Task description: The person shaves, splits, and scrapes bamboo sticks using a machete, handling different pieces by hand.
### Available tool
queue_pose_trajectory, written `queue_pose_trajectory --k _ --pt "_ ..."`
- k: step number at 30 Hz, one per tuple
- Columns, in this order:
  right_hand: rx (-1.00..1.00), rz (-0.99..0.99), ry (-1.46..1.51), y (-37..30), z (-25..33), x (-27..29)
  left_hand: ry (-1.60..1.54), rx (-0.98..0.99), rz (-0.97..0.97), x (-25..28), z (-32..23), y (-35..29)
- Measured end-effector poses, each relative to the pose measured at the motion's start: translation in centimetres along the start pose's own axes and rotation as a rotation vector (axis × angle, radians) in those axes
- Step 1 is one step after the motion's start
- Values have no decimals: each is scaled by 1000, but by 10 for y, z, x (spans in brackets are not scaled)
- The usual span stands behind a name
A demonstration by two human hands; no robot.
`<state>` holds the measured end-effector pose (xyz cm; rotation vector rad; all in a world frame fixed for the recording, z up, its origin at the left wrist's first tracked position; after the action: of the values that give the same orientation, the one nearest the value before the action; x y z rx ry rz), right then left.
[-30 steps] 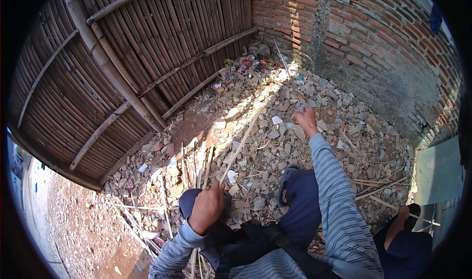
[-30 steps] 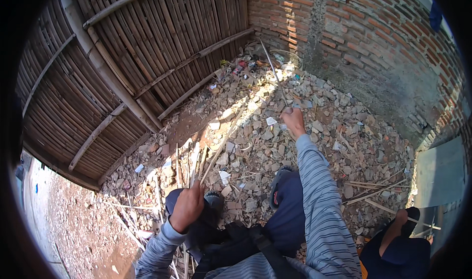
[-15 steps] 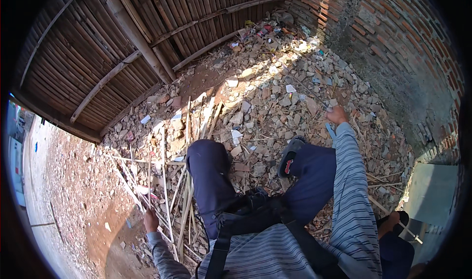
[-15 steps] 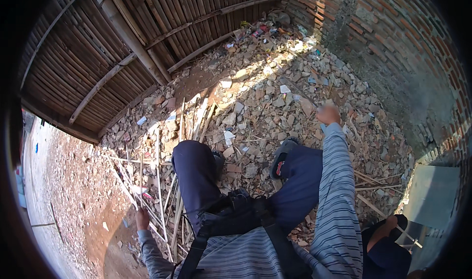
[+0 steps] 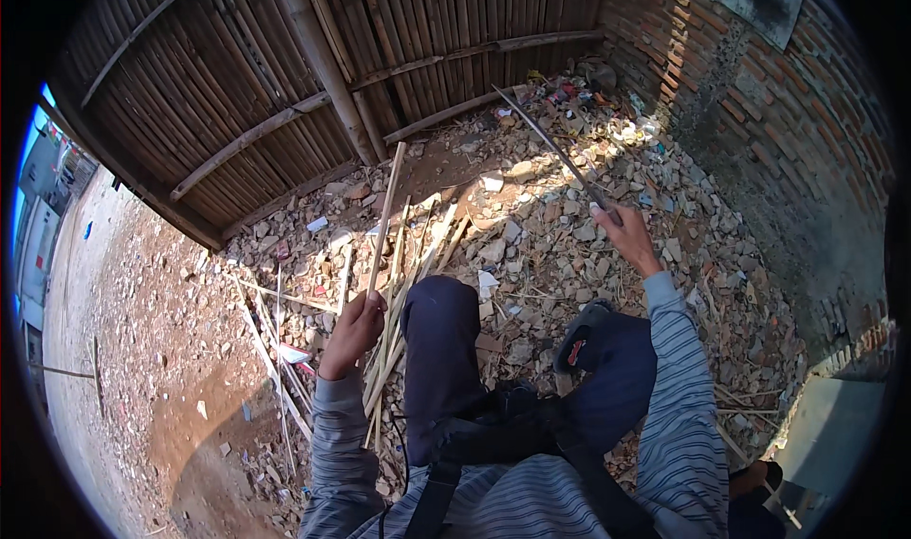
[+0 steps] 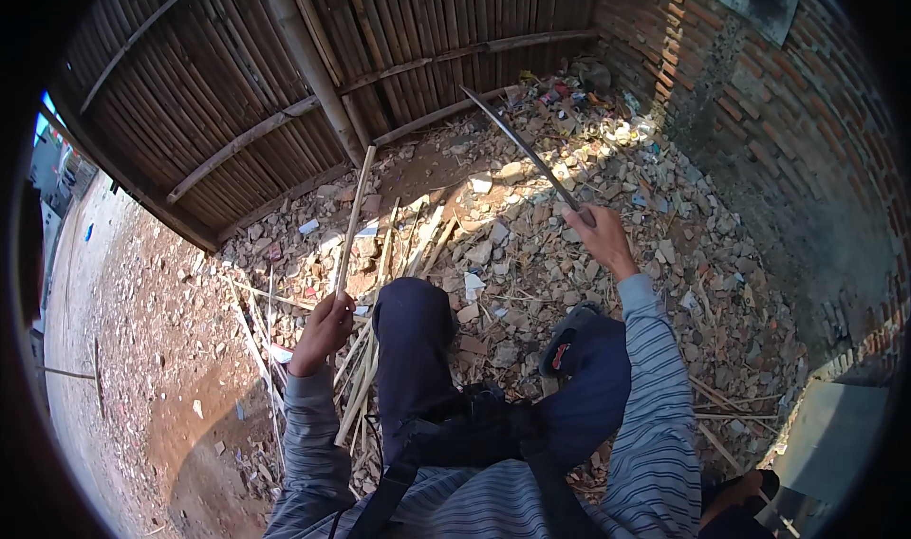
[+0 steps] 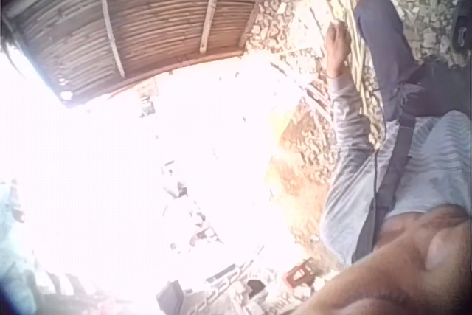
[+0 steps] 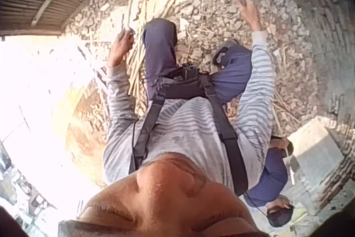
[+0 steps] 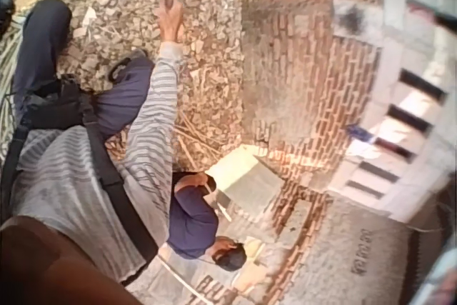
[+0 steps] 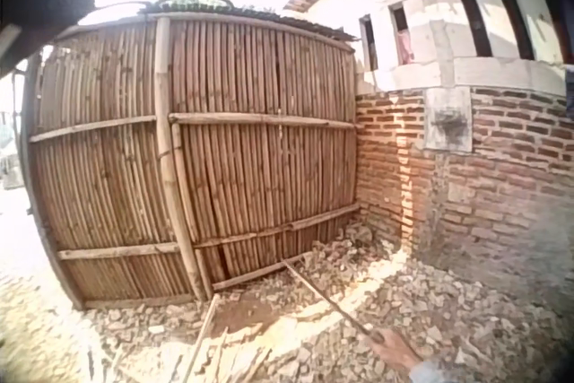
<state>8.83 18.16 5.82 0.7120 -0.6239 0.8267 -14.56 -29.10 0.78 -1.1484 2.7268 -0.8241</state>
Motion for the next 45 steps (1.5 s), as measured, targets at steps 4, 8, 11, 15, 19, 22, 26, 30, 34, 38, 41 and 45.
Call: queue_pose_trajectory --k 4,8,11,15,19,22,26,30,34,38,41,45 --pt "178 -108 110 -3 74 -23 149 -109 184 -74 -76 7" --pt "368 -121 133 -19 141 -31 300 -148 220 -124 -111 4" --pt "393 -71 81 -27 147 -44 332 -187 254 -155 -126 0" --pt "402 -81 9 -26 134 -49 480 -551 42 -170 -143 -12" --pt "292 -167 23 -18 110 -21 664 -578 -157 -173 -145 -24" --pt "191 -202 40 -15 91 -13 641 -493 -57 -173 -139 -19" --pt "363 -138 -60 -32 113 -31 575 -481 63 -185 -141 -16" --pt "163 -135 -81 -14 72 -17 625 -425 68 -174 -132 -25" --pt "-174 -301 15 1 -43 30 673 -437 -7 -130 -97 -25" --pt "-490 -438 587 -26 -78 51 627 -304 -268 -4 -23 14" --pt "-549 -523 659 -52 -101 68 818 -367 -484 62 51 46" --pt "-606 -510 657 -75 -110 59 825 -197 -300 116 179 91"
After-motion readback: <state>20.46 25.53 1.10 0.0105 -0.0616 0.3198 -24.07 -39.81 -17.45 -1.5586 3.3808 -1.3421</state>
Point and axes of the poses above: each hand's wrist, its own y-axis towards the middle knuckle, its own x-axis out of the back of the hand, z = x × y, the point moved 7 cm from there along y, towards the middle knuckle, and after that the axes turned 14 degrees about x, right-handed, at the moved point
